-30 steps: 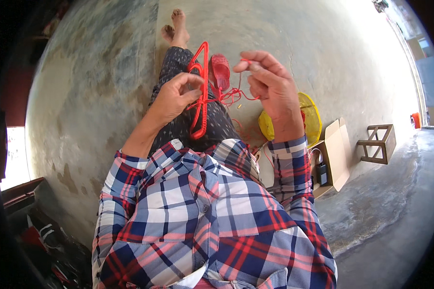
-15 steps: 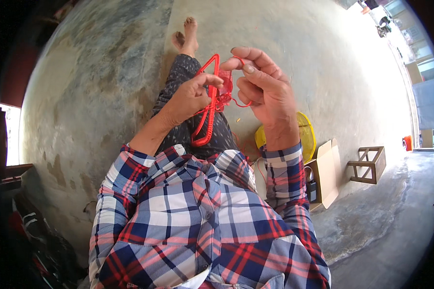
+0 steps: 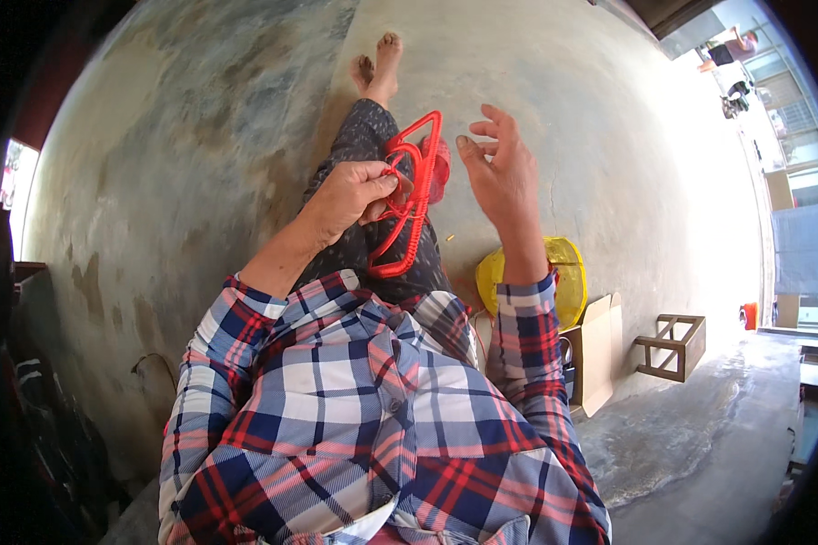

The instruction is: Tying and wrapping red string around a red plastic hanger.

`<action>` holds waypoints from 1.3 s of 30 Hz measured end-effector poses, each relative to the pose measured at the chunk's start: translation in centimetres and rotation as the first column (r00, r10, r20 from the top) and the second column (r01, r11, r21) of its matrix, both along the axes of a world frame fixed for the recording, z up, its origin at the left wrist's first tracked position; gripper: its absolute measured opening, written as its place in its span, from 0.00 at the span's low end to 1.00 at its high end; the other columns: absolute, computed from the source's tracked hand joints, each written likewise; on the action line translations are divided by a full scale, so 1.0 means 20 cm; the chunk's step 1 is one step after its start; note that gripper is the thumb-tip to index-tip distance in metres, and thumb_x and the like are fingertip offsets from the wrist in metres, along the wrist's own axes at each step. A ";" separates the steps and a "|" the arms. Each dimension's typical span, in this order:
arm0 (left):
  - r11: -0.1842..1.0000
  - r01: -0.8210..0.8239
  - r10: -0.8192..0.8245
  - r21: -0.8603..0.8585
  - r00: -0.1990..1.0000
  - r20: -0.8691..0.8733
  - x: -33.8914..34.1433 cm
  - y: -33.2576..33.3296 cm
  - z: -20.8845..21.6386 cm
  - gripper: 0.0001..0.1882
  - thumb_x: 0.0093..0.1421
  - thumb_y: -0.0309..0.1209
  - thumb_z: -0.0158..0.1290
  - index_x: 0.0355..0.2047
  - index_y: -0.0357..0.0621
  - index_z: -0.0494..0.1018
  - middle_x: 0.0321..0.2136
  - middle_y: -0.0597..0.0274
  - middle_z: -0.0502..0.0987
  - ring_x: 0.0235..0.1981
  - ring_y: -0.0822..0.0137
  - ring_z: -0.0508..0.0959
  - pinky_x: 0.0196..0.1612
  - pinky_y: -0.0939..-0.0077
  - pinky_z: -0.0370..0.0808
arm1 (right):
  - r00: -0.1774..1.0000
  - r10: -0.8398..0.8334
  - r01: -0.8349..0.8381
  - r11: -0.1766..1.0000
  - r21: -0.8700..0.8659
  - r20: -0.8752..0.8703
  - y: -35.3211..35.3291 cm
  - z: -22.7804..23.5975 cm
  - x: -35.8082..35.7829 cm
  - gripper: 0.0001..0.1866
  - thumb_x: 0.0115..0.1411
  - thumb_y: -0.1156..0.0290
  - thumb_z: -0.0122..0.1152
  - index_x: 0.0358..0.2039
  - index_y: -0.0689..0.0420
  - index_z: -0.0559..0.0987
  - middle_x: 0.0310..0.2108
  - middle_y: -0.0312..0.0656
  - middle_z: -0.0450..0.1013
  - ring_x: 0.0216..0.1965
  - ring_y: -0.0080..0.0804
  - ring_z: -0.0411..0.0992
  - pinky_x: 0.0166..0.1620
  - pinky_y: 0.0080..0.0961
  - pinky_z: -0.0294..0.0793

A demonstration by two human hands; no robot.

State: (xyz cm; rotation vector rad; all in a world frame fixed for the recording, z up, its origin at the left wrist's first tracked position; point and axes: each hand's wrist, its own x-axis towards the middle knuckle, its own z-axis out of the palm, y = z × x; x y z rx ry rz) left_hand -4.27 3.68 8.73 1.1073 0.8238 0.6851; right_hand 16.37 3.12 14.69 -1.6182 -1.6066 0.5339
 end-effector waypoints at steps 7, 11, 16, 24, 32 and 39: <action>0.975 -0.077 0.082 0.210 0.996 -0.018 -0.05 -0.04 -0.03 0.12 0.59 0.31 0.41 0.28 0.38 0.73 0.17 0.71 0.67 0.16 0.80 0.63 0.19 0.83 0.58 | 0.962 0.221 -0.238 0.966 -0.101 -0.160 -0.10 -0.09 -0.22 0.07 0.55 0.73 0.63 0.31 0.64 0.78 0.28 0.40 0.75 0.28 0.25 0.72 0.32 0.23 0.71; 0.978 -0.105 0.120 0.181 0.990 -0.076 -0.05 -0.05 0.00 0.12 0.59 0.31 0.42 0.24 0.38 0.70 0.15 0.72 0.65 0.16 0.79 0.62 0.19 0.82 0.58 | 0.953 0.289 -0.291 0.956 -0.017 -0.088 -0.09 -0.11 -0.25 0.07 0.51 0.75 0.65 0.31 0.62 0.78 0.28 0.42 0.75 0.27 0.27 0.73 0.31 0.23 0.71; 0.972 -0.106 0.133 0.212 0.984 -0.116 -0.07 -0.07 0.02 0.12 0.58 0.31 0.43 0.24 0.36 0.70 0.15 0.70 0.66 0.18 0.79 0.63 0.21 0.80 0.61 | 0.926 0.372 -0.369 0.928 0.047 -0.063 -0.08 -0.10 -0.28 0.05 0.51 0.78 0.63 0.30 0.62 0.78 0.28 0.42 0.75 0.28 0.27 0.73 0.32 0.22 0.72; 0.734 -0.352 0.524 0.581 0.838 -0.155 -0.11 0.02 -0.03 0.13 0.55 0.27 0.41 0.30 0.33 0.74 0.16 0.66 0.70 0.17 0.76 0.68 0.21 0.79 0.64 | 0.338 0.127 -0.476 0.878 -0.053 -0.933 -0.10 -0.09 -0.22 0.03 0.52 0.75 0.55 0.29 0.59 0.73 0.29 0.40 0.71 0.30 0.29 0.69 0.37 0.25 0.69; 0.814 -0.534 0.563 -0.228 0.821 0.090 -0.25 0.12 -0.04 0.13 0.55 0.24 0.40 0.34 0.35 0.74 0.21 0.66 0.72 0.15 0.79 0.64 0.16 0.85 0.58 | 0.174 0.317 -0.594 0.789 0.157 -0.933 -0.19 -0.09 -0.09 0.06 0.53 0.70 0.55 0.29 0.57 0.71 0.24 0.38 0.66 0.29 0.32 0.63 0.39 0.32 0.64; 0.882 -0.317 0.434 -0.348 0.836 0.337 -0.22 0.07 -0.05 0.07 0.57 0.23 0.48 0.35 0.37 0.72 0.23 0.66 0.74 0.16 0.78 0.66 0.19 0.83 0.62 | 0.469 -0.009 -0.283 0.946 -0.160 -0.883 -0.14 -0.08 -0.12 0.08 0.57 0.73 0.55 0.37 0.61 0.73 0.31 0.40 0.71 0.42 0.29 0.69 0.48 0.30 0.69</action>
